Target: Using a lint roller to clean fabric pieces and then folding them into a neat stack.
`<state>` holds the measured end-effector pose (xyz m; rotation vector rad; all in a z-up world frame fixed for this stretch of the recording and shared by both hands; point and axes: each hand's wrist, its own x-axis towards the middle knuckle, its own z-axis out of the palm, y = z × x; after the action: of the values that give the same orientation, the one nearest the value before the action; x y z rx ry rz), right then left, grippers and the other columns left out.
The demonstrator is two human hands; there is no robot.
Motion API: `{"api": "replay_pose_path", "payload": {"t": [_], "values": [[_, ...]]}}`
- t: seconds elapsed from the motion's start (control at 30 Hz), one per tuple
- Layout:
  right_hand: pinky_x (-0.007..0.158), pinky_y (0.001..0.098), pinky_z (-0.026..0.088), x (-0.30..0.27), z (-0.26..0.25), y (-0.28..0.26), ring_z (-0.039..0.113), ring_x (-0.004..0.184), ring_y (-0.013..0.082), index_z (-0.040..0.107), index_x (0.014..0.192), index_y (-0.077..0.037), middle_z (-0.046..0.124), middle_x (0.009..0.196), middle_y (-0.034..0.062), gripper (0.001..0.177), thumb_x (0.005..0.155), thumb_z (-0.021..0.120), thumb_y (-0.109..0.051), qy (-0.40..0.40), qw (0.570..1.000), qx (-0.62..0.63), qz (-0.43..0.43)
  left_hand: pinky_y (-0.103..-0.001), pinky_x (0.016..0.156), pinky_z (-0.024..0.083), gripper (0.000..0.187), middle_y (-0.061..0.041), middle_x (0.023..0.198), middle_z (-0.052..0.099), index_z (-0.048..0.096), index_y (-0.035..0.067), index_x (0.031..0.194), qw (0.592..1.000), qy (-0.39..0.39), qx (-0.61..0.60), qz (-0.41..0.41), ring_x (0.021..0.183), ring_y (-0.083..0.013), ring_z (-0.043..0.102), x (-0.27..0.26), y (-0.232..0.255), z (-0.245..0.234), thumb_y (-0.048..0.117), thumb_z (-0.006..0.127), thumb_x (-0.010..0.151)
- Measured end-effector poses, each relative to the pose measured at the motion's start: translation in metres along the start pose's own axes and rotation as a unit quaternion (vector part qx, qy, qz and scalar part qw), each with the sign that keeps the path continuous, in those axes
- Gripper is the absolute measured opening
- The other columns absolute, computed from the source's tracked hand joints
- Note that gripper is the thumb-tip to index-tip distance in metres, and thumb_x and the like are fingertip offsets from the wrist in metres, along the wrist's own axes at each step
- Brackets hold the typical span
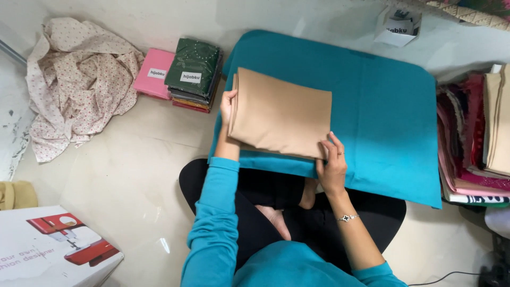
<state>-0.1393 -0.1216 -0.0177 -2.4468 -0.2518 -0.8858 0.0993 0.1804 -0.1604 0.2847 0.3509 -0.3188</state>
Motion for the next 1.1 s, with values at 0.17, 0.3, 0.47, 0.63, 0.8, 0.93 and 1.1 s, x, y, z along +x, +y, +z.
{"api": "replay_pose_path", "payload": {"t": [0.17, 0.3, 0.47, 0.63, 0.8, 0.93, 1.1], "values": [[0.101, 0.0482, 0.05, 0.013, -0.027, 0.006, 0.063, 0.122, 0.0356, 0.073, 0.118, -0.023, 0.061, 0.142, 0.0075, 0.046, 0.072, 0.076, -0.021, -0.163, 0.986, -0.006, 0.029, -0.041, 0.083, 0.065, 0.039, -0.018, 0.11, 0.077, 0.073, 0.005, 0.118, 0.985, 0.022, 0.169, 0.016, 0.089, -0.0304, 0.078, -0.067, 0.018, 0.047, 0.026, 0.076, 0.085], [0.103, 0.0548, 0.046, 0.057, -0.041, 0.003, 0.059, 0.124, 0.0464, 0.072, 0.121, -0.019, 0.058, 0.147, 0.0157, 0.044, 0.078, 0.075, -0.02, -0.175, 0.982, 0.063, 0.037, -0.048, 0.074, 0.065, 0.042, -0.024, 0.101, 0.075, 0.063, -0.001, 0.121, 0.902, 0.022, 0.42, 0.094, 0.085, -0.0366, 0.078, -0.067, 0.019, 0.058, 0.006, 0.08, 0.084], [0.112, 0.052, 0.041, 0.111, -0.011, -0.005, 0.052, 0.136, 0.0417, 0.062, 0.141, -0.019, 0.051, 0.152, 0.0164, 0.045, 0.099, 0.068, -0.034, -0.124, 0.989, 0.065, -0.047, -0.054, 0.096, 0.056, 0.064, -0.028, 0.126, 0.067, 0.056, 0.006, 0.142, 0.628, 0.106, 0.751, 0.174, 0.121, -0.0425, 0.063, -0.071, 0.033, 0.067, 0.037, 0.078, 0.09], [0.119, 0.0669, 0.019, 0.111, 0.04, 0.001, 0.023, 0.153, 0.046, 0.041, 0.16, -0.027, 0.025, 0.169, 0.0198, 0.06, 0.107, 0.041, -0.056, -0.288, 0.949, -0.127, -0.016, -0.055, 0.091, 0.058, 0.048, -0.021, 0.12, 0.069, 0.063, 0.012, 0.131, 0.488, 0.179, 0.835, 0.182, 0.112, -0.0423, 0.069, -0.108, 0.011, 0.097, 0.036, 0.071, 0.091], [0.12, 0.0659, 0.018, 0.1, 0.039, 0.012, 0.021, 0.153, 0.0471, 0.041, 0.16, -0.022, 0.029, 0.166, 0.0239, 0.068, 0.106, 0.039, -0.063, -0.307, 0.945, -0.109, 0.038, -0.059, 0.099, 0.054, 0.06, -0.024, 0.126, 0.053, 0.055, -0.004, 0.129, 0.448, 0.194, 0.851, 0.192, 0.117, -0.0505, 0.059, -0.149, -0.003, 0.125, 0.029, 0.08, 0.085], [0.102, 0.0609, 0.046, 0.091, 0.036, 0.04, 0.051, 0.128, 0.0531, 0.048, 0.152, 0.0, 0.047, 0.145, 0.0329, 0.066, 0.099, 0.067, -0.034, -0.167, 0.972, 0.034, 0.159, -0.063, 0.093, 0.054, 0.076, -0.029, 0.121, 0.059, 0.045, -0.009, 0.133, 0.529, 0.196, 0.819, 0.109, 0.112, -0.0539, 0.064, -0.151, 0.004, 0.115, 0.032, 0.083, 0.082], [0.081, 0.0521, 0.057, 0.099, 0.02, 0.035, 0.067, 0.109, 0.0416, 0.041, 0.16, -0.021, 0.068, 0.119, 0.0247, 0.072, 0.095, 0.07, -0.011, -0.141, 0.915, 0.209, 0.314, -0.059, 0.083, 0.058, 0.053, -0.029, 0.103, 0.072, 0.067, -0.003, 0.107, 0.522, 0.162, 0.83, 0.116, 0.105, -0.0501, 0.069, -0.156, 0.005, 0.113, 0.043, 0.076, 0.082]]}}
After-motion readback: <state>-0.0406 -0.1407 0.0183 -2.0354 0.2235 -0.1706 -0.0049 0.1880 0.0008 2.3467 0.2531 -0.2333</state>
